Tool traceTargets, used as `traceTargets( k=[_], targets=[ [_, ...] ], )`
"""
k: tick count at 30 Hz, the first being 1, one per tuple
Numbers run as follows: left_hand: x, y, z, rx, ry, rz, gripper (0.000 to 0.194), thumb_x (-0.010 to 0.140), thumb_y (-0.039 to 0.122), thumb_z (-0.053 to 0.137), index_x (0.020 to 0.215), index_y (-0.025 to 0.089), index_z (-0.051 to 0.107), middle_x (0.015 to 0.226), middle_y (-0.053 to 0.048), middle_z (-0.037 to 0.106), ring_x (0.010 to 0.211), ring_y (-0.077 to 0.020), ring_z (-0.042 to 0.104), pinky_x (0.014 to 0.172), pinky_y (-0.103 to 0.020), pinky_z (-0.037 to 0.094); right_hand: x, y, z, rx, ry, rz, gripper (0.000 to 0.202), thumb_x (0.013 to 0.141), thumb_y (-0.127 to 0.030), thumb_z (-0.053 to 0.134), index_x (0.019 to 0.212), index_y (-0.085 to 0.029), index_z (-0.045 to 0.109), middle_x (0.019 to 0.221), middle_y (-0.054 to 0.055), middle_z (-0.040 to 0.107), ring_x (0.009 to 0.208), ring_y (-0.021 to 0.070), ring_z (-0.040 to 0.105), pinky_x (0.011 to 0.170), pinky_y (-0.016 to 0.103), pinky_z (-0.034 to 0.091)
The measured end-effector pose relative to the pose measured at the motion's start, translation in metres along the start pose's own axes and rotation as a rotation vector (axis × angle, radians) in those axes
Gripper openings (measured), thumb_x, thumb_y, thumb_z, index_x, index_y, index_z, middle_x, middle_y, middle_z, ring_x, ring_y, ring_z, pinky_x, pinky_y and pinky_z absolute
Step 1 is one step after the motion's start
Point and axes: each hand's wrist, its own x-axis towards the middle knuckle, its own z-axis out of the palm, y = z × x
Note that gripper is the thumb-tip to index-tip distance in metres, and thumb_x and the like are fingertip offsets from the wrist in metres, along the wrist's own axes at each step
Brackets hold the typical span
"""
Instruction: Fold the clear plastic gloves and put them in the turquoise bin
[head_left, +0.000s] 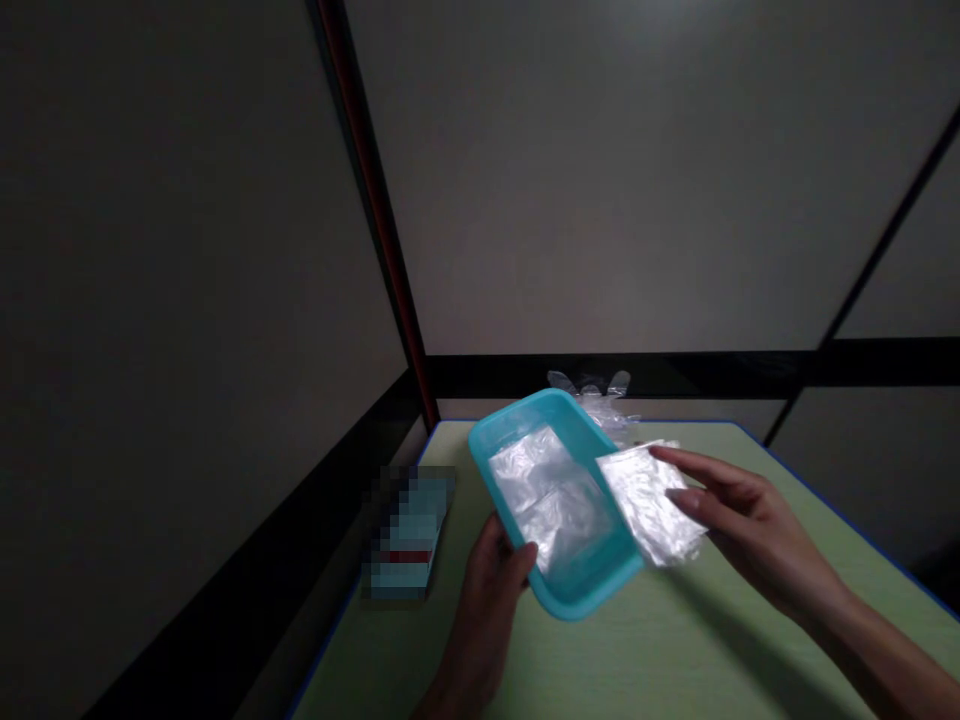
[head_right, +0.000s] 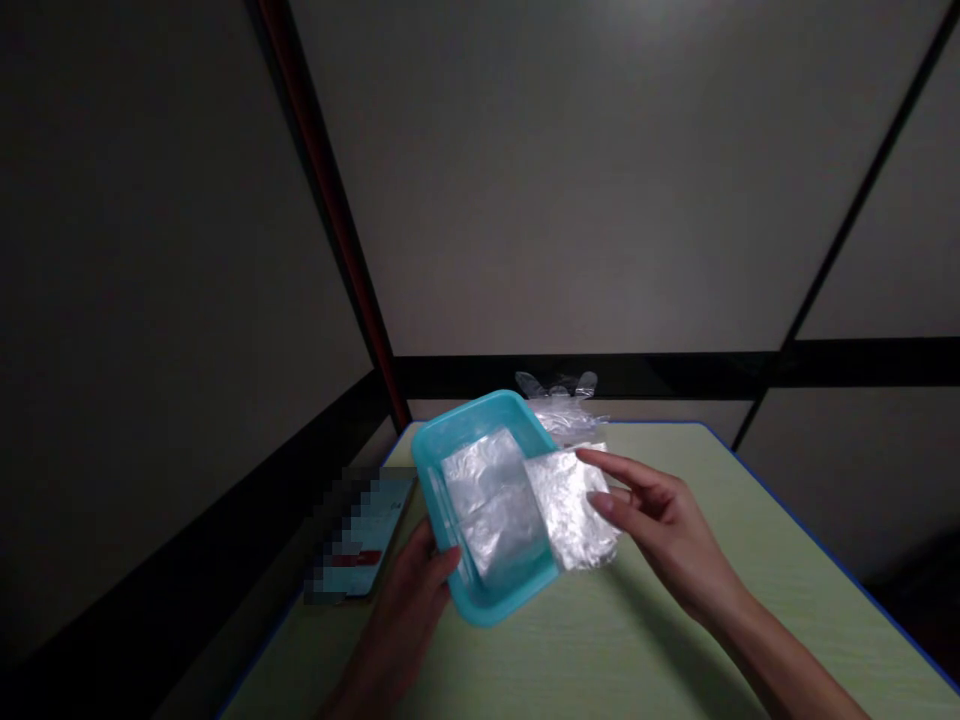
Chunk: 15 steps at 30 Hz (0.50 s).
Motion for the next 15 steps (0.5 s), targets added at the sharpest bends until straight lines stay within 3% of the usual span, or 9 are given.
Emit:
traceTargets(
  k=[4, 8, 12, 15],
  targets=[
    [-0.004, -0.010, 0.003, 0.033, -0.073, 0.007, 0.031, 0.067, 0.026, 0.061, 0.096, 0.016, 0.056, 0.089, -0.006, 0.061, 0.081, -0.0197, 0.057, 0.068, -0.027, 0.045, 0.002, -0.005, 0.010, -0.083, -0.092, -0.014, 0.039, 0.065, -0.034, 0.068, 0.102, -0.024, 0.064, 0.105, 0.006, 0.063, 0.088, 0.0233, 0.058, 0.072, 0.033, 0.047],
    [-0.005, -0.012, 0.003, 0.075, -0.072, 0.007, 0.027, 0.068, 0.024, 0.059, 0.094, 0.015, 0.056, 0.087, -0.005, 0.061, 0.077, -0.0183, 0.056, 0.066, -0.026, 0.044, 0.003, -0.007, 0.017, -0.129, -0.132, -0.048, 0.030, 0.065, -0.034, 0.066, 0.094, -0.024, 0.067, 0.100, 0.005, 0.066, 0.091, 0.0240, 0.058, 0.075, 0.033, 0.047],
    [-0.007, -0.010, 0.004, 0.053, -0.071, -0.006, 0.029, 0.066, 0.025, 0.060, 0.093, 0.015, 0.056, 0.086, -0.005, 0.061, 0.077, -0.0186, 0.056, 0.067, -0.026, 0.044, 0.007, -0.007, 0.020, -0.152, -0.160, -0.067, 0.023, 0.065, -0.032, 0.066, 0.087, -0.024, 0.069, 0.093, 0.004, 0.067, 0.082, 0.0206, 0.059, 0.069, 0.030, 0.047],
    [-0.010, -0.007, 0.004, 0.032, -0.051, -0.017, 0.028, 0.064, 0.026, 0.062, 0.090, 0.015, 0.057, 0.084, -0.005, 0.061, 0.077, -0.0189, 0.056, 0.066, -0.026, 0.044, 0.012, -0.007, 0.024, -0.129, -0.189, -0.064, 0.032, 0.063, -0.029, 0.067, 0.095, -0.022, 0.066, 0.076, 0.001, 0.065, 0.065, 0.0147, 0.056, 0.057, 0.026, 0.045]
  ],
)
